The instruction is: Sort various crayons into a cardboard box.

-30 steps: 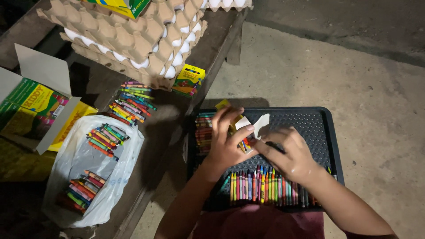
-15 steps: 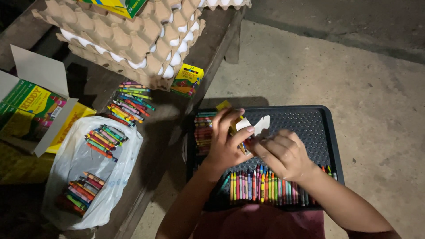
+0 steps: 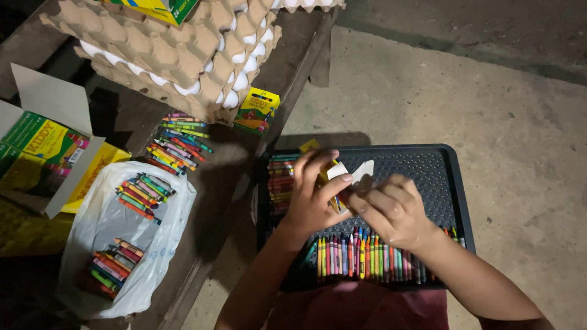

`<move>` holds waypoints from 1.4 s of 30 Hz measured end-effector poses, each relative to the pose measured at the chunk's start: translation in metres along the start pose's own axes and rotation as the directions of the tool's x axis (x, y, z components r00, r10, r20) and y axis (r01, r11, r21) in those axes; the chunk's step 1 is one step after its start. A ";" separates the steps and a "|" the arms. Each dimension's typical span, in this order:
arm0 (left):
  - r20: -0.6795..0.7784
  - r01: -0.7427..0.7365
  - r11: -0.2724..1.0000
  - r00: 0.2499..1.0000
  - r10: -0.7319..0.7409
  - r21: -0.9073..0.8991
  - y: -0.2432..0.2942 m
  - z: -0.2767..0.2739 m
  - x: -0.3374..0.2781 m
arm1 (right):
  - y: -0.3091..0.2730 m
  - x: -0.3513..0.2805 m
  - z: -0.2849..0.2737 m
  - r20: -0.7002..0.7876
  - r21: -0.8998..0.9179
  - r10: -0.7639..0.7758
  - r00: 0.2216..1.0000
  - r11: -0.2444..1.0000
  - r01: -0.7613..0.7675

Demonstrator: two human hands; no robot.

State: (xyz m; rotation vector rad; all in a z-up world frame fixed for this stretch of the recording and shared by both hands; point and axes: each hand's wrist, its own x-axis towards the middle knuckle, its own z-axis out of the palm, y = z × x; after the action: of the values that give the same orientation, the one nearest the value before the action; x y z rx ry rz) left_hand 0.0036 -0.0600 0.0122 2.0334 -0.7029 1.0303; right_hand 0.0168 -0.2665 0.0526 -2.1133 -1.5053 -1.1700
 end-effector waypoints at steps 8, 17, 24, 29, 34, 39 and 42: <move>0.017 -0.009 0.998 1.000 0.008 0.061 -0.004 0.000 -0.003 | -0.005 0.016 -0.004 0.048 0.007 0.084 0.995 0.996 -0.085; 0.000 -0.009 0.996 1.000 0.009 0.085 -0.009 0.003 -0.007 | -0.007 0.014 -0.002 0.080 0.159 0.182 0.980 0.968 -0.193; -0.012 -0.011 0.999 1.000 0.011 0.048 -0.014 -0.004 -0.005 | -0.008 0.005 0.007 0.019 0.205 0.260 0.965 0.944 -0.258; -0.023 0.033 0.992 0.999 -0.031 0.118 -0.019 -0.013 -0.012 | -0.010 -0.020 0.018 -0.039 0.286 0.309 0.950 0.915 -0.285; -0.106 0.071 0.974 0.993 -0.049 0.215 -0.027 -0.028 -0.020 | -0.021 -0.020 0.023 0.088 0.371 0.276 0.957 0.883 -0.289; -0.099 0.086 0.964 0.993 -0.063 0.252 -0.024 -0.047 -0.023 | -0.043 -0.017 0.045 0.399 0.550 -0.042 0.916 0.810 -0.202; -0.107 0.092 0.967 0.992 -0.068 0.236 -0.021 -0.051 -0.026 | -0.063 -0.030 0.066 0.487 0.578 -0.186 0.854 0.801 -0.155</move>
State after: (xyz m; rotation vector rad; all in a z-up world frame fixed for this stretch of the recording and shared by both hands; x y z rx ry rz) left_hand -0.0171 -0.0033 0.0031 2.1796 -0.4582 1.2082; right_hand -0.0134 -0.2174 -0.0246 -2.0112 -1.7971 -0.0212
